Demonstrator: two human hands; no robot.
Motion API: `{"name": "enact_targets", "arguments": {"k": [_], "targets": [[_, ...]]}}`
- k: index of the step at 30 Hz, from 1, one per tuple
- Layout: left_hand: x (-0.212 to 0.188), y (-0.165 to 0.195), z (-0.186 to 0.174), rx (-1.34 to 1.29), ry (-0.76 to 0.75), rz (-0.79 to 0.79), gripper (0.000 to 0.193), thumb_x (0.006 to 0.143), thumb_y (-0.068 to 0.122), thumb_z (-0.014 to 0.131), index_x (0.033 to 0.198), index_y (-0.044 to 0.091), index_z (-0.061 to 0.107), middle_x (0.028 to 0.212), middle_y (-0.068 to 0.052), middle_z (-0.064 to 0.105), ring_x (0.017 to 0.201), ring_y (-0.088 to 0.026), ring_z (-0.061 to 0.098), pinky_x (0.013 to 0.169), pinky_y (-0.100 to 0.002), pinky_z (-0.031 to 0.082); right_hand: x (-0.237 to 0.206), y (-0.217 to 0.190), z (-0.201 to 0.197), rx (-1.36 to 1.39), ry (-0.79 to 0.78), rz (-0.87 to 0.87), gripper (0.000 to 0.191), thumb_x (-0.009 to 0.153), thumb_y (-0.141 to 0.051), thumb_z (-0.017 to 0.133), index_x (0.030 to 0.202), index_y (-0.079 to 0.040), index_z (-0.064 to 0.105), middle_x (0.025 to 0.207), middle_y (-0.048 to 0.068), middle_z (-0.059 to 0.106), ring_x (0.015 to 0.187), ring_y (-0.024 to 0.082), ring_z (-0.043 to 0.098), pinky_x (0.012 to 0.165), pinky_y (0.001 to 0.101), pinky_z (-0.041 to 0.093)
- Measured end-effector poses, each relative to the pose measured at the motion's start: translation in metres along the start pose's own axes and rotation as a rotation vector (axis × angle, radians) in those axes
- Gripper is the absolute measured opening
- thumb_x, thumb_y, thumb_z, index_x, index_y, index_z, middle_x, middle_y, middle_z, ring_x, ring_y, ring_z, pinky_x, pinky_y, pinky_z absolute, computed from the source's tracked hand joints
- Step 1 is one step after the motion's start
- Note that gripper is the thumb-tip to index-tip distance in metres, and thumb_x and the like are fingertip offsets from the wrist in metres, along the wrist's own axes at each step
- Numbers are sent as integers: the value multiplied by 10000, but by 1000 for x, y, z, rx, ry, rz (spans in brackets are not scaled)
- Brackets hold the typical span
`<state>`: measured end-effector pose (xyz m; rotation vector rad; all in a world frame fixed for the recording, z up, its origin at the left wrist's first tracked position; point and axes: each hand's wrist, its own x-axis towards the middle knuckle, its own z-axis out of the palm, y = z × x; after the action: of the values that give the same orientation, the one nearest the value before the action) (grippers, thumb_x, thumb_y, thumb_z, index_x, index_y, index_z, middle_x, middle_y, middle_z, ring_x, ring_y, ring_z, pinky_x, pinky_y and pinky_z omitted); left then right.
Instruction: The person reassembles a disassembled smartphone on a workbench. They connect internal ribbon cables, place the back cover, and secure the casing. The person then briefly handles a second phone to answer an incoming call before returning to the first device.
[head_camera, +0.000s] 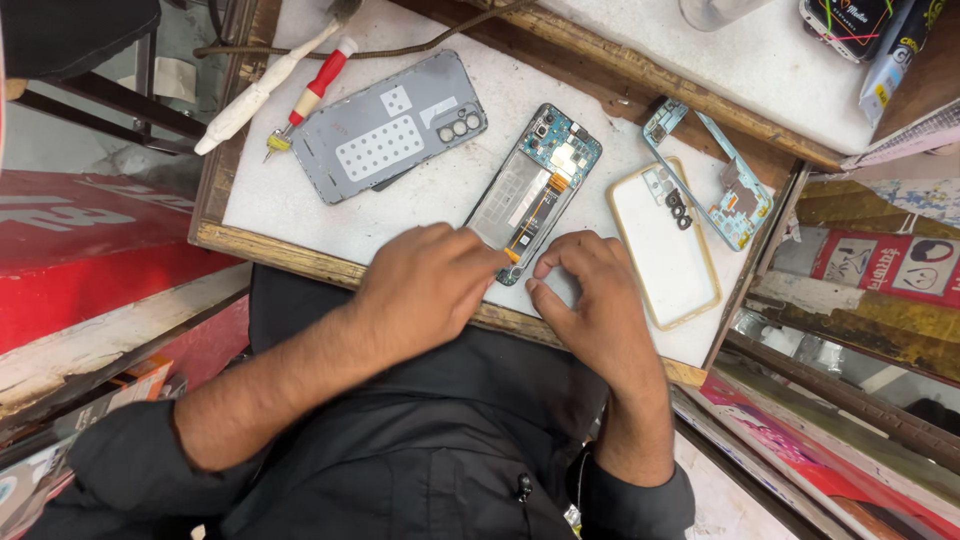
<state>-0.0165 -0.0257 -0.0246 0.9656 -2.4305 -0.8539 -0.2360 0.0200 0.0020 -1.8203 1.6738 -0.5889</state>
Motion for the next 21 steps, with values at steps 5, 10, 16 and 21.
{"name": "enact_targets", "arguments": {"k": [5, 10, 16, 21], "targets": [[-9, 9, 12, 142, 105, 131, 404, 860, 145, 731, 1259, 88, 706, 1069, -90, 594, 963, -268, 585, 854, -426, 505, 4, 6, 1, 25, 49, 13, 133, 839, -96, 757, 955, -73, 697, 995, 56, 688, 915, 265, 567, 824, 368, 460], [-3, 17, 14, 177, 90, 109, 399, 874, 161, 731, 1258, 53, 720, 1005, -88, 582, 962, -268, 583, 867, -422, 505, 1, 8, -6, 88, 66, 84, 118, 852, -88, 734, 966, -69, 710, 990, 38, 711, 870, 238, 564, 791, 348, 473], [18, 27, 8, 119, 23, 30, 246, 864, 197, 762, 1070, 64, 753, 934, -60, 623, 909, -254, 572, 780, -414, 478, 2, 10, -9, 67, 136, 80, 116, 846, -110, 761, 947, -69, 719, 949, 40, 727, 822, 227, 599, 749, 350, 490], [23, 20, 4, 32, 33, 67, 273, 838, 179, 768, 1101, 103, 762, 912, -31, 620, 900, -250, 567, 770, -414, 464, 8, 13, -7, -48, 161, 72, 143, 817, -166, 812, 894, -80, 727, 907, 53, 718, 823, 262, 622, 727, 376, 499]]}}
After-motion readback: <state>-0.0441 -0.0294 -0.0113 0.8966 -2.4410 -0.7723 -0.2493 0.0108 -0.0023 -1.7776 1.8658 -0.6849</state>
